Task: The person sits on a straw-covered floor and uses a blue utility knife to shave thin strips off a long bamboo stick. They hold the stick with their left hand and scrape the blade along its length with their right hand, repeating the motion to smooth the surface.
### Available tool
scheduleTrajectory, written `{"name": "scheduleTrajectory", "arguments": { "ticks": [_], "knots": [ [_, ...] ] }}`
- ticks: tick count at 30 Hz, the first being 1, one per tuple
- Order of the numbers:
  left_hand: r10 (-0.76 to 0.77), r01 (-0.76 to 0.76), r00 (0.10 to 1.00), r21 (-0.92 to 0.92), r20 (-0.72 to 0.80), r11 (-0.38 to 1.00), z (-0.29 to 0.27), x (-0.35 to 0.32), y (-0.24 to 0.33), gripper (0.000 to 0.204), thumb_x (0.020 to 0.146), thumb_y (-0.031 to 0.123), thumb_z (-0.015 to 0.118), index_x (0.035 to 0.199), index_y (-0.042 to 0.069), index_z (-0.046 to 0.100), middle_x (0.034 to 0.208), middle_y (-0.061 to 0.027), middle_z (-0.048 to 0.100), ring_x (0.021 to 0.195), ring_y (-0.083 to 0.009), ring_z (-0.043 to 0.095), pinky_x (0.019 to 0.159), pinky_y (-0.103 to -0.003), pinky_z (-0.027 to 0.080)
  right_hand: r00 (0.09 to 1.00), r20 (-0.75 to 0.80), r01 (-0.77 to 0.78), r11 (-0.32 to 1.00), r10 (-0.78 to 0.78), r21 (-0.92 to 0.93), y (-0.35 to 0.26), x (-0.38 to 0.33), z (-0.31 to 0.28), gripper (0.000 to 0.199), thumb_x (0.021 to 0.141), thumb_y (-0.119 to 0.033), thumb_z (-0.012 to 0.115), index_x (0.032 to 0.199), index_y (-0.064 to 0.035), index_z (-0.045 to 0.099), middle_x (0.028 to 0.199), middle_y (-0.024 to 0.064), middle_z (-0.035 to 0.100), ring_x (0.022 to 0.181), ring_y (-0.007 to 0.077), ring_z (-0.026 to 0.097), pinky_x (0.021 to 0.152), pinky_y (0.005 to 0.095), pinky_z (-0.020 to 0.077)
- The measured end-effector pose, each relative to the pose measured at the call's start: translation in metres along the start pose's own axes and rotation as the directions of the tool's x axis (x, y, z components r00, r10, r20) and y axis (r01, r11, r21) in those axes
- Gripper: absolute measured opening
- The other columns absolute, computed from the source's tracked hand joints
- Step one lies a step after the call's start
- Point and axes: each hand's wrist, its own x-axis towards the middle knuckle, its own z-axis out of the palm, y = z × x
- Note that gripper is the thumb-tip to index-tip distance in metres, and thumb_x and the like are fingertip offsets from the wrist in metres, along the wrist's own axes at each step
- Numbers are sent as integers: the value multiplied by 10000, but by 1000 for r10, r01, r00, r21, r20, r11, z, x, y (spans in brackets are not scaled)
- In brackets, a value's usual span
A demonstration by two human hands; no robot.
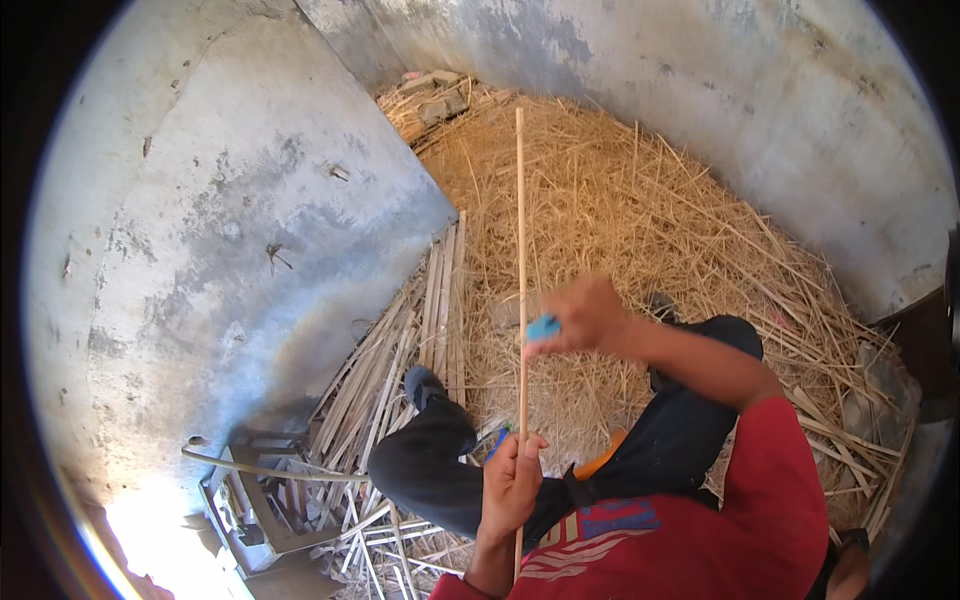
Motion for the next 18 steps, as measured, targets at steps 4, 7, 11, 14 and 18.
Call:
{"name": "scheduleTrajectory", "arguments": {
  "ticks": [4, 7, 11, 14, 18],
  "knots": [
    [18, -15, 999, -55, 52, 998, 4, -5, 0, 265, 1027, 255, 437, 1020, 19, 556, 571, 90, 390, 504, 16, 333, 459, -175, 245, 967, 114, -211, 967, 228, -146, 49, 9, -12, 730, 753, -842, 427, 592, -148, 584, 478, 37, 524, 389, 197, 524, 356, 341, 379],
    [3, -1, 999, -51, 32, 999, 1, -7, -3, 271, 1024, 265, 445, 1009, 19, 560, 580, 89, 396, 514, 15, 344, 465, -176, 250, 991, 36, -129, 990, 131, -62, 28, 6, -7, 737, 761, -842, 411, 579, -145, 567, 457, 34, 491, 377, 196, 504, 346, 339, 362],
    [6, -7, 1000, 20, 4, 1000, 0, -5, -2, 272, 1024, 269, 445, 998, 23, 556, 588, 84, 404, 519, 7, 348, 470, -184, 258, 999, 40, 29, 999, -28, -30, -5, -8, -4, 739, 793, -826, 386, 539, -136, 460, 431, 39, 423, 371, 221, 486, 367, 343, 361],
    [-2, 0, 999, 55, 33, 998, 1, -11, -2, 266, 1023, 270, 446, 984, 29, 551, 588, 81, 404, 518, 2, 344, 469, -190, 263, 992, 37, -112, 981, 119, -156, 39, 5, -4, 739, 791, -829, 384, 539, -139, 462, 442, 40, 432, 375, 220, 481, 367, 347, 359],
    [-11, 8, 999, 57, 52, 998, 2, -13, 2, 265, 1024, 268, 437, 959, 32, 539, 588, 78, 402, 517, -1, 338, 469, -194, 266, 990, 39, -132, 985, 137, -115, 46, 6, -4, 728, 803, -825, 367, 529, -153, 430, 435, 23, 421, 357, 194, 447, 360, 342, 336]
  ]
}}
